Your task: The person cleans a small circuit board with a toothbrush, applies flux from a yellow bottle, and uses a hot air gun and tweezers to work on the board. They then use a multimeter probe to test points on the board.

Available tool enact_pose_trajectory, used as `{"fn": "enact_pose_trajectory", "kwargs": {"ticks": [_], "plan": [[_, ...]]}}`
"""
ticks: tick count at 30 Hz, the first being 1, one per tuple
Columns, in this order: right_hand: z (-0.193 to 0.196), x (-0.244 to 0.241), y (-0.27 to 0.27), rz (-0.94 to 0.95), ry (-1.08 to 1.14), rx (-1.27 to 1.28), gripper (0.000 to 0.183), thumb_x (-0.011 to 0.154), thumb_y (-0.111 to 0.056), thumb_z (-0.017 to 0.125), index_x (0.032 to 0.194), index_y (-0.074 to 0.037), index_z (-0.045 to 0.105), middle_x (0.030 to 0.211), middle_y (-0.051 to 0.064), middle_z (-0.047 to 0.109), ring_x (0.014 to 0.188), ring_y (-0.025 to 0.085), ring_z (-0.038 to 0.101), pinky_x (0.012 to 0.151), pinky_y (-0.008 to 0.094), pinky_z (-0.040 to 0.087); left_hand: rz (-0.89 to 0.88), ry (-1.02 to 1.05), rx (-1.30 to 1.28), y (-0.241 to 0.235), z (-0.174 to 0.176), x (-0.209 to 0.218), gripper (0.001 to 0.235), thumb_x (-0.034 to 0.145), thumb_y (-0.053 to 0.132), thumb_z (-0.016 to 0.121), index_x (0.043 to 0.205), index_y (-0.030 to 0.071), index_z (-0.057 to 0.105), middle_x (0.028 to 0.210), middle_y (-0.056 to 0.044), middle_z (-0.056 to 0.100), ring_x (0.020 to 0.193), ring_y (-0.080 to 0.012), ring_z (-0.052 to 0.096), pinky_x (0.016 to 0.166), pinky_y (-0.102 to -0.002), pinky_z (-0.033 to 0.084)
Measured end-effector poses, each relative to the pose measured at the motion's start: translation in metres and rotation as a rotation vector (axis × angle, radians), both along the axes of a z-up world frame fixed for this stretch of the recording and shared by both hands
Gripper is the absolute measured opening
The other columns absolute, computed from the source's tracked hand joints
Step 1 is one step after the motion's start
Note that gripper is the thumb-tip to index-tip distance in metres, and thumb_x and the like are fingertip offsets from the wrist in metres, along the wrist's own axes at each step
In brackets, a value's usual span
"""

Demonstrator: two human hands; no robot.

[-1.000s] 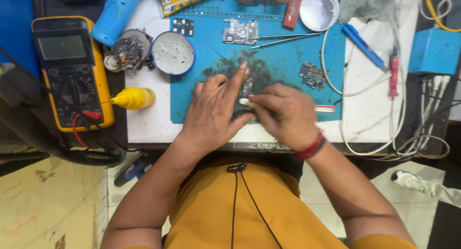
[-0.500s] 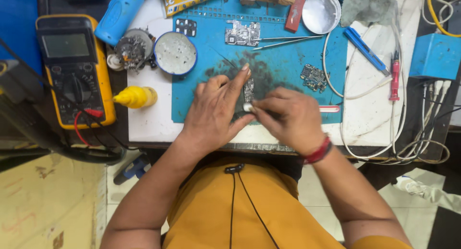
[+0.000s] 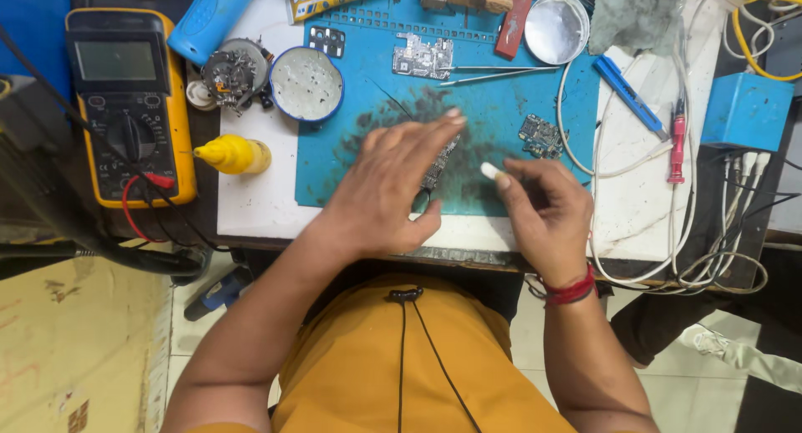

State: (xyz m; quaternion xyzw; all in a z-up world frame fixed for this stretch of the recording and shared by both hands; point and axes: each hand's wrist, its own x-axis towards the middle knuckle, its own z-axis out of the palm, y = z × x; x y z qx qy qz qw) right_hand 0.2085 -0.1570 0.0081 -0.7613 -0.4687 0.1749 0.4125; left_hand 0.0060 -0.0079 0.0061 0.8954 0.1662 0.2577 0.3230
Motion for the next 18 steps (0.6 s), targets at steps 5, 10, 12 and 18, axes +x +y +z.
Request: {"fn": "enact_pose_trajectory", "kwargs": {"ticks": [5,10,12,18], "plan": [[-0.001,-0.003,-0.001,0.026,-0.002,0.012,0.017,0.098,-0.009,0.077,0.11,0.002,0.073,0.094,0.007,0.071,0.073,0.007,0.063,0.066,0.022,0.05,0.267,0.121,0.086,-0.019,-0.004,0.003,0.059,0.089,0.035,0.079,0.134,0.003,0.059,0.142,-0.016,0.056,0.127,-0.0326,0.052,0.107,-0.049,0.033],[0.008,0.005,0.01,0.164,-0.086,-0.065,0.014,0.093,-0.01,0.08,0.103,-0.002,0.074,0.091,0.006,0.071,0.067,0.011,0.063,0.061,0.024,0.049,0.282,0.138,0.157,-0.022,-0.007,-0.004,0.033,0.089,0.023,0.075,0.119,0.008,0.075,0.143,-0.014,0.059,0.126,-0.0295,0.053,0.107,-0.048,0.034],[0.015,0.006,0.016,0.246,-0.143,-0.089,0.013,0.091,-0.01,0.082,0.099,-0.004,0.074,0.092,0.006,0.071,0.065,0.013,0.064,0.06,0.025,0.049,0.272,0.136,0.133,-0.02,-0.006,-0.009,0.034,0.089,0.024,0.076,0.119,0.006,0.075,0.141,-0.014,0.06,0.126,-0.0289,0.053,0.107,-0.049,0.033],[0.029,-0.011,0.046,0.348,-0.278,-0.064,0.01,0.087,-0.012,0.082,0.093,-0.009,0.074,0.09,0.006,0.07,0.069,0.02,0.069,0.06,0.032,0.051,0.268,0.121,0.062,-0.016,-0.008,-0.01,0.023,0.09,0.022,0.077,0.111,0.013,0.079,0.127,-0.006,0.067,0.118,-0.0262,0.056,0.105,-0.048,0.033]]}}
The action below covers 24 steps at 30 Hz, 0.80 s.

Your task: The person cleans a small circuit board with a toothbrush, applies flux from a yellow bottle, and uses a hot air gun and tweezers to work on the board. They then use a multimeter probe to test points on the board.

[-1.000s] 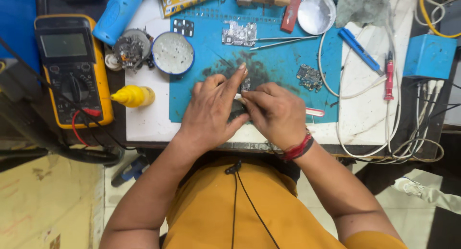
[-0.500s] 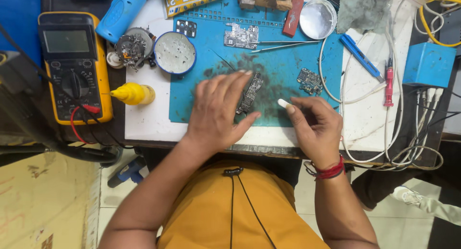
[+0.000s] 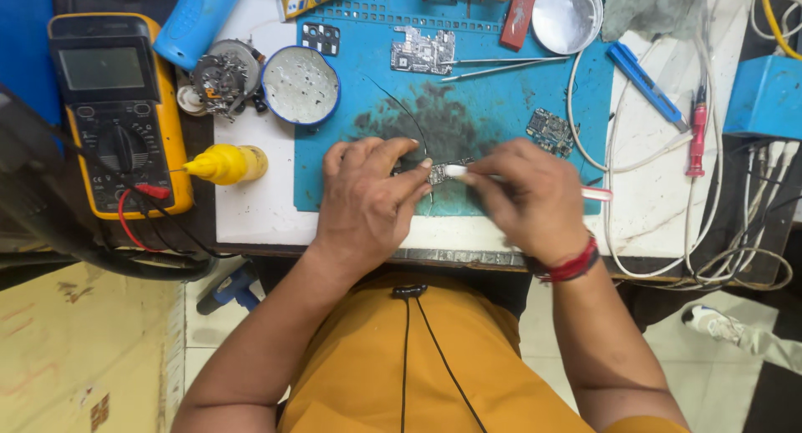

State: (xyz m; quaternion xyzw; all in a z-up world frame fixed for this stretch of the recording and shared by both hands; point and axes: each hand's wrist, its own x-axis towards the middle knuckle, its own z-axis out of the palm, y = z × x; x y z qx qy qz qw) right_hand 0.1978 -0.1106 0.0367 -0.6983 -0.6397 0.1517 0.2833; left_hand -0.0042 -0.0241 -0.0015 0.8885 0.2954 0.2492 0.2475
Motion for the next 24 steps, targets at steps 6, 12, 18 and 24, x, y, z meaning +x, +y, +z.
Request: {"fn": "enact_pose_trajectory", "kwargs": {"ticks": [6,12,18,24], "plan": [[0.005,0.009,0.011,0.136,-0.057,-0.069,0.008,0.086,-0.014,0.081,0.091,-0.013,0.075,0.092,0.005,0.07,0.072,0.025,0.069,0.061,0.035,0.052,-0.011,0.002,-0.016,0.008,0.002,0.0,0.021,0.09,0.025,0.077,0.109,0.017,0.081,0.121,-0.004,0.067,0.113,-0.0262,0.057,0.102,-0.047,0.034],[0.018,0.007,0.018,0.184,-0.091,-0.025,0.009,0.083,-0.013,0.081,0.09,-0.014,0.075,0.09,0.004,0.069,0.076,0.027,0.069,0.063,0.037,0.052,-0.016,0.008,-0.008,0.008,0.004,0.002,0.021,0.09,0.025,0.077,0.109,0.017,0.081,0.12,-0.004,0.067,0.112,-0.0267,0.057,0.102,-0.047,0.034],[0.008,-0.002,0.015,0.13,-0.125,-0.057,0.01,0.083,-0.014,0.083,0.088,-0.013,0.075,0.086,0.006,0.067,0.07,0.028,0.067,0.058,0.039,0.049,-0.046,0.007,-0.023,0.008,0.002,-0.004,0.021,0.091,0.026,0.078,0.109,0.016,0.081,0.121,-0.004,0.066,0.114,-0.0264,0.056,0.102,-0.048,0.034],[0.005,0.021,0.002,0.151,-0.056,-0.081,0.011,0.084,-0.014,0.082,0.09,-0.012,0.074,0.088,0.005,0.068,0.072,0.026,0.069,0.06,0.037,0.05,-0.033,-0.021,-0.057,0.011,0.004,-0.002,0.023,0.089,0.027,0.078,0.109,0.016,0.081,0.123,-0.004,0.066,0.115,-0.0274,0.054,0.103,-0.045,0.035]]}}
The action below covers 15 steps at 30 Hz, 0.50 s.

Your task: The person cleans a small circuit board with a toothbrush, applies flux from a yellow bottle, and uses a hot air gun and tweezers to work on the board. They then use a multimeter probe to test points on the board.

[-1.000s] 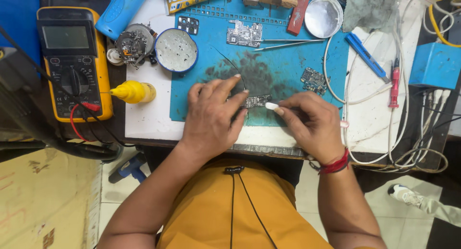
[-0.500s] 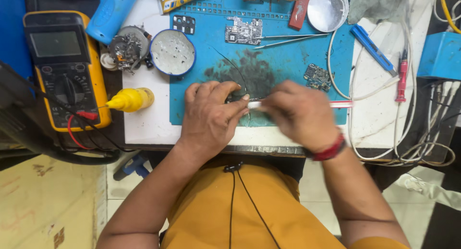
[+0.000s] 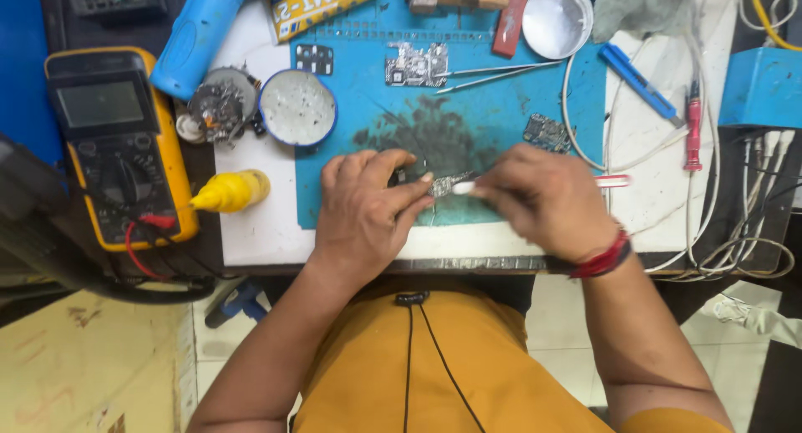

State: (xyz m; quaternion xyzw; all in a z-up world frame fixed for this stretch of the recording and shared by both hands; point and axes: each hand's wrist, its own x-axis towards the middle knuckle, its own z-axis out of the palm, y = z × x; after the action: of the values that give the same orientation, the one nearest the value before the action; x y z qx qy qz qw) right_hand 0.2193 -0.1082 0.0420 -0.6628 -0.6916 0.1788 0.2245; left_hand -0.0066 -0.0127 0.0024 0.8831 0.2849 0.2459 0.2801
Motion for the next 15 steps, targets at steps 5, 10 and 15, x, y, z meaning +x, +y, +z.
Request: {"fn": "enact_pose_trajectory", "kwargs": {"ticks": [5,10,15], "plan": [[0.019,-0.011,0.019,-0.128,-0.094,0.199,0.014,0.09,-0.012,0.084,0.094,-0.009,0.071,0.091,0.008,0.068,0.078,0.029,0.068,0.067,0.039,0.051,-0.018,-0.026,0.042,0.001,0.0,0.002,0.021,0.088,0.026,0.079,0.107,0.015,0.08,0.122,-0.004,0.067,0.114,-0.0269,0.056,0.103,-0.046,0.035],[0.006,0.0,0.022,-0.213,-0.156,0.456,0.015,0.101,-0.004,0.082,0.111,-0.007,0.072,0.106,0.009,0.072,0.095,0.029,0.069,0.083,0.038,0.053,-0.061,-0.03,0.051,-0.004,0.005,-0.001,0.022,0.089,0.021,0.078,0.109,0.012,0.079,0.124,-0.007,0.067,0.114,-0.0272,0.058,0.102,-0.046,0.036],[0.015,0.032,-0.016,-0.379,-0.024,0.087,0.028,0.082,-0.021,0.086,0.103,-0.007,0.073,0.103,0.008,0.074,0.09,0.027,0.07,0.081,0.037,0.054,-0.06,-0.037,0.059,-0.002,0.007,-0.001,0.021,0.087,0.02,0.077,0.106,0.012,0.079,0.124,-0.008,0.068,0.112,-0.0281,0.059,0.102,-0.047,0.037]]}}
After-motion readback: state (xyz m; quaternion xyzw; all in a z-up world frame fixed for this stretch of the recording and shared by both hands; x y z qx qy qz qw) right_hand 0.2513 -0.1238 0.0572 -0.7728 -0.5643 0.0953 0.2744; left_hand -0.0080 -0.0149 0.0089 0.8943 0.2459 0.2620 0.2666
